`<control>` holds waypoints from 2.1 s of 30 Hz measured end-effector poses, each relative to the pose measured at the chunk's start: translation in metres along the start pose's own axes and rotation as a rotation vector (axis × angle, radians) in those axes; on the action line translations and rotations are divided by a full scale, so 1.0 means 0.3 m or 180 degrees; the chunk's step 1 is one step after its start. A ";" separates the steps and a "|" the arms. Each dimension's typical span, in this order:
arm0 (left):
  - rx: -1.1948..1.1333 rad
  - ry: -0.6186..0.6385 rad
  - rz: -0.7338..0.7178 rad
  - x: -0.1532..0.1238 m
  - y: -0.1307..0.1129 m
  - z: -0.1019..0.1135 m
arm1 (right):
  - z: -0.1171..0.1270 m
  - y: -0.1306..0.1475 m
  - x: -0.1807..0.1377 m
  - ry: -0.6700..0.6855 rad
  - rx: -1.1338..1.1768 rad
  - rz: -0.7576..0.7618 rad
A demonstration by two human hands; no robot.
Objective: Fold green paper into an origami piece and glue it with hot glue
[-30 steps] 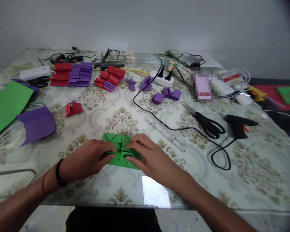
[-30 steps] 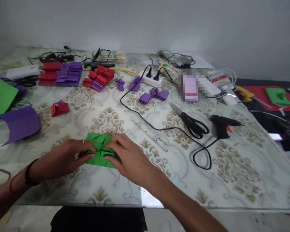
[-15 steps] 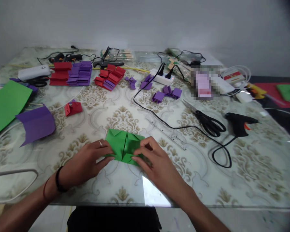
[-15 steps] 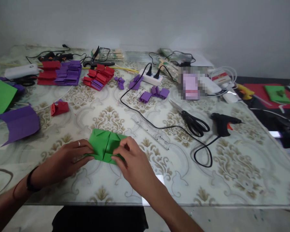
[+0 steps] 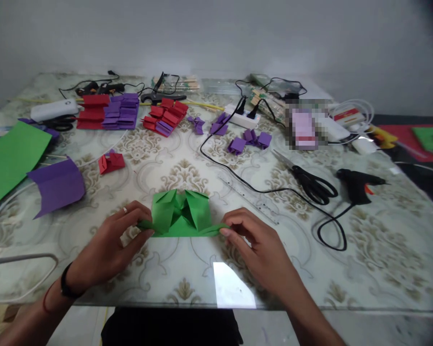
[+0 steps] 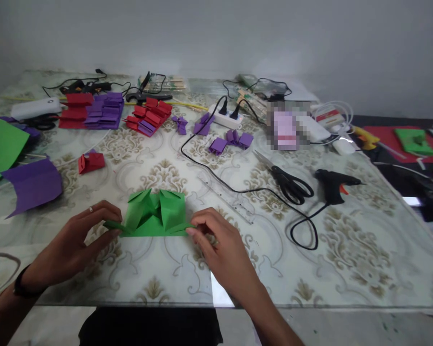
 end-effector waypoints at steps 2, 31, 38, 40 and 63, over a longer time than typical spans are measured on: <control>0.0155 -0.0039 -0.0105 0.002 -0.013 -0.006 | -0.002 -0.007 -0.003 -0.0146 0.0131 -0.0093; 0.1809 0.0038 -0.1176 0.152 -0.029 -0.169 | -0.158 0.096 0.051 -0.0462 -0.1904 0.1175; 0.1557 0.0057 -0.1171 0.146 -0.012 -0.173 | -0.232 0.030 0.043 0.0149 -0.2143 0.1099; 0.1429 -0.0033 -0.1074 0.150 -0.007 -0.158 | -0.229 0.035 0.040 0.0221 -0.2091 0.1093; 0.0631 0.0602 -0.1284 0.206 0.028 -0.125 | -0.234 0.110 0.171 0.1524 -0.2060 0.1793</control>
Point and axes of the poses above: each hand's wrist, its own x-axis towards the middle knuckle, its own z-axis out of the back of the hand, y = z × x, the point moved 8 cm from there along x, towards the middle knuckle, and after that the axes turned 9 degrees about -z, right-handed, at the moved point
